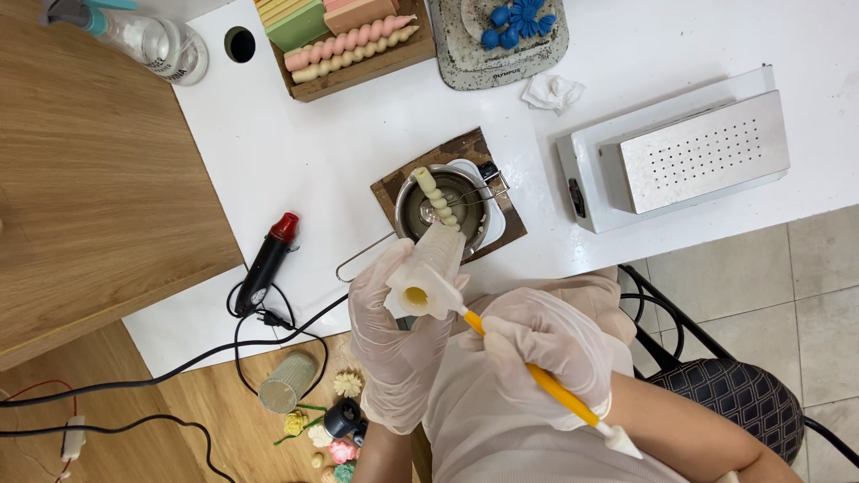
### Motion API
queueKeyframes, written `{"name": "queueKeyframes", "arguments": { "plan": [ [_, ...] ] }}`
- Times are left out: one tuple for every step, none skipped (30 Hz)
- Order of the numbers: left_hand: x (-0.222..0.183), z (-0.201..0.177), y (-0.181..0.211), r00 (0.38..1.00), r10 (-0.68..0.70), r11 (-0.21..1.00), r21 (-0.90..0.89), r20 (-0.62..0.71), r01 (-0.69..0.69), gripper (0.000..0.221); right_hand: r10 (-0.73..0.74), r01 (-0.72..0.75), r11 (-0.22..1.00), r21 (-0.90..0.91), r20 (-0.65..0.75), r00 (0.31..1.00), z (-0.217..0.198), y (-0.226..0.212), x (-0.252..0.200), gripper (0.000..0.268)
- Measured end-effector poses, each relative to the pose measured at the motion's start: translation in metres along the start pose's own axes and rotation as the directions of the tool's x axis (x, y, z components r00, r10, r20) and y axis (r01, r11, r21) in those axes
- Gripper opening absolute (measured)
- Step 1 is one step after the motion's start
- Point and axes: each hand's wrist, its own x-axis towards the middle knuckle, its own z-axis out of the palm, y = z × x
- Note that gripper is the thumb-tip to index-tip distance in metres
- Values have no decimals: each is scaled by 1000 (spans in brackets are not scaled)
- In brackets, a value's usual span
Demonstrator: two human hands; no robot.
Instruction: The person is cleaning wax residue from a silicone candle mold using a scraping tool and a cloth.
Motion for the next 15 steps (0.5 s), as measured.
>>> {"name": "queueKeyframes", "arguments": {
  "plan": [
    [-1,0,-1,999,-35,999,-38,16,36,71,56,-60,994,96,39,998,-7,6,0,27],
    [-2,-1,-2,997,-69,995,-76,34,71,71,108,-122,975,188,81,991,-14,12,0,30],
    [-2,-1,-1,997,-69,995,-76,33,71,71,107,-121,975,188,82,991,-13,12,0,30],
    [-2,0,0,999,-45,997,-56,25,46,71,152,-166,964,207,83,985,-12,13,0,33],
    [-1,0,1,1000,-21,999,-37,18,22,72,196,-211,951,226,85,977,-11,13,0,35],
    [-1,1,2,1000,-21,999,-36,18,22,72,196,-211,951,227,86,977,-7,9,-1,35],
    [-1,2,3,1000,-4,1000,-18,14,5,74,139,-145,975,168,45,989,-3,4,-1,34],
    [-1,2,3,1000,12,1000,1,11,-12,75,79,-80,991,108,9,997,1,0,-1,33],
    [-1,1,4,1000,13,1000,2,11,-13,75,79,-80,991,109,10,997,-1,1,-2,33],
    [-1,1,4,999,36,999,18,13,-36,76,61,-61,995,83,-2,998,-3,2,-3,32],
    [-1,1,5,998,59,998,34,16,-59,76,43,-42,997,57,-14,999,-5,3,-3,31],
    [-2,1,4,998,58,998,35,16,-59,76,43,-42,997,57,-13,999,-5,2,-4,31],
    [-3,1,4,999,40,999,15,21,-40,76,61,-60,998,36,-12,998,-5,0,-4,31],
    [-4,1,3,999,23,1000,-6,26,-23,75,77,-77,997,15,-12,997,-6,-2,-5,31],
    [-4,1,2,999,24,1000,-7,27,-24,75,76,-76,997,15,-12,997,-8,2,-3,31]
  ]
}}
